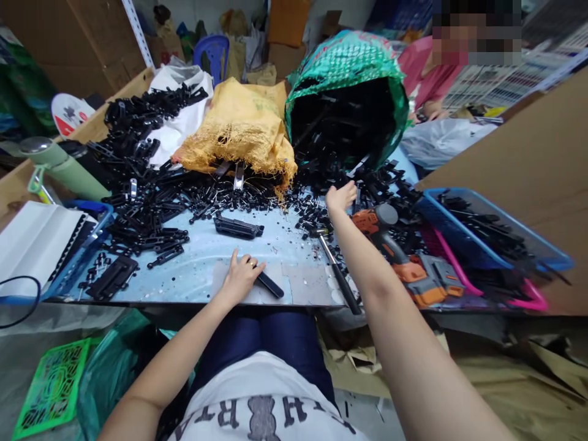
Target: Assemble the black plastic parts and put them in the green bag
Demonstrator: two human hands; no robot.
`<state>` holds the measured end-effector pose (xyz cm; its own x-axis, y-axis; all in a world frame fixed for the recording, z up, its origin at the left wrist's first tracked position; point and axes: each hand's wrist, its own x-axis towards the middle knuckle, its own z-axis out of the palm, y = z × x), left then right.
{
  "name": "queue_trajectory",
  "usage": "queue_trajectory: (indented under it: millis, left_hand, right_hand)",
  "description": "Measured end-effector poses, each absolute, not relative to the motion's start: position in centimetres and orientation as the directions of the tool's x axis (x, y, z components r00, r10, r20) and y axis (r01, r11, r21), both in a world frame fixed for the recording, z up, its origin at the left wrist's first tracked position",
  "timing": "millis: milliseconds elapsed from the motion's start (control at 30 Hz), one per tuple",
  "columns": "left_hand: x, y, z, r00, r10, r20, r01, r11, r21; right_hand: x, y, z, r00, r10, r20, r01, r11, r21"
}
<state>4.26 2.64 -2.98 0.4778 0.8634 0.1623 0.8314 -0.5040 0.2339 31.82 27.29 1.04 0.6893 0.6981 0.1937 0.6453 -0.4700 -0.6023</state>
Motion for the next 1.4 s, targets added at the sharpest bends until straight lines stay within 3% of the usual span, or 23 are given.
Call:
queue_trajectory:
  millis: [67, 133, 267, 433, 500, 533, 600, 667, 767, 867, 967, 1067, 1167, 1267, 1333, 1400]
  left_hand:
    - [4.2, 2.9, -2.7, 0.469, 0.873, 0.134, 0.853, -0.487, 0.188]
    - [4.2, 2.7, -2.7, 0.43, 0.896, 0.113, 0.876, -0.444, 0.187]
    - [3.8, 1.6, -2.9, 0.322, 0.94, 0.114, 0.92, -0.339, 0.195]
    - [3.5, 0.6, -3.0, 0.161, 0.983, 0.083, 0.968, -0.174, 0.182]
    - [3.5, 0.5, -2.8, 0.159, 0.983, 0.086, 0.955, -0.176, 0.238]
    - [3.5, 0.6, -2.7, 0.179, 0.978, 0.105, 0.934, -0.202, 0.295]
    - [3.5, 0.9, -2.2, 0.199, 0.966, 0.165, 0.854, -0.253, 0.454]
    - [3.4, 1.5, -1.6, 0.204, 0.959, 0.198, 0.754, -0.283, 0.593]
    - [3.0, 2.3, -1.2, 0.395, 0.909, 0.134, 0.694, -0.391, 0.605]
    - [2.6, 2.4, -1.6, 0.562, 0.827, 0.009, 0.741, -0.509, 0.438]
    - [2.8, 2.1, -2.1, 0.491, 0.871, 0.014, 0.834, -0.474, 0.281]
    - [3.6, 1.9, -2.1, 0.445, 0.894, 0.06, 0.863, -0.445, 0.239]
    - [4.2, 1.8, -1.9, 0.445, 0.894, 0.047, 0.867, -0.444, 0.228]
    - [4.0, 1.8, -1.7, 0.454, 0.891, 0.012, 0.856, -0.439, 0.274]
    - [3.9, 1.8, -1.6, 0.485, 0.875, 0.001, 0.823, -0.456, 0.338]
    - [4.2, 1.9, -1.5, 0.495, 0.869, -0.011, 0.804, -0.453, 0.385]
  right_hand:
    - [33.4, 29.3, 1.5, 0.829, 0.55, 0.098, 0.489, -0.629, -0.605]
    - [34.4, 30.1, 1.5, 0.881, 0.47, 0.059, 0.401, -0.675, -0.619]
    - [35.3, 29.8, 0.9, 0.893, 0.442, 0.079, 0.386, -0.665, -0.64]
    - [34.5, 29.3, 2.0, 0.852, 0.503, 0.147, 0.466, -0.597, -0.654]
    - [32.9, 27.9, 2.7, 0.728, 0.624, 0.284, 0.621, -0.424, -0.659]
    - [31.8, 26.6, 2.9, 0.606, 0.699, 0.379, 0.712, -0.265, -0.65]
    - [29.5, 22.7, 2.8, 0.232, 0.796, 0.558, 0.804, 0.166, -0.571]
    - [27.6, 17.6, 1.7, -0.164, 0.781, 0.603, 0.72, 0.513, -0.468]
    - [26.9, 10.2, -0.7, -0.671, 0.606, 0.427, 0.461, 0.792, -0.401]
    - [28.4, 5.9, -2.5, -0.831, 0.505, 0.234, 0.391, 0.829, -0.399]
    - [29.5, 4.9, -3.1, -0.704, 0.692, 0.161, 0.607, 0.703, -0.371]
    - [28.2, 5.3, -2.6, -0.346, 0.931, 0.113, 0.88, 0.364, -0.304]
    - [26.6, 5.5, -1.7, -0.194, 0.979, -0.066, 0.971, 0.181, -0.156]
    - [27.1, 5.3, -0.9, -0.401, 0.908, -0.118, 0.905, 0.373, -0.206]
    - [28.2, 5.0, -0.7, -0.634, 0.768, -0.086, 0.758, 0.596, -0.266]
    - [28.9, 4.5, -0.7, -0.761, 0.641, -0.102, 0.644, 0.727, -0.236]
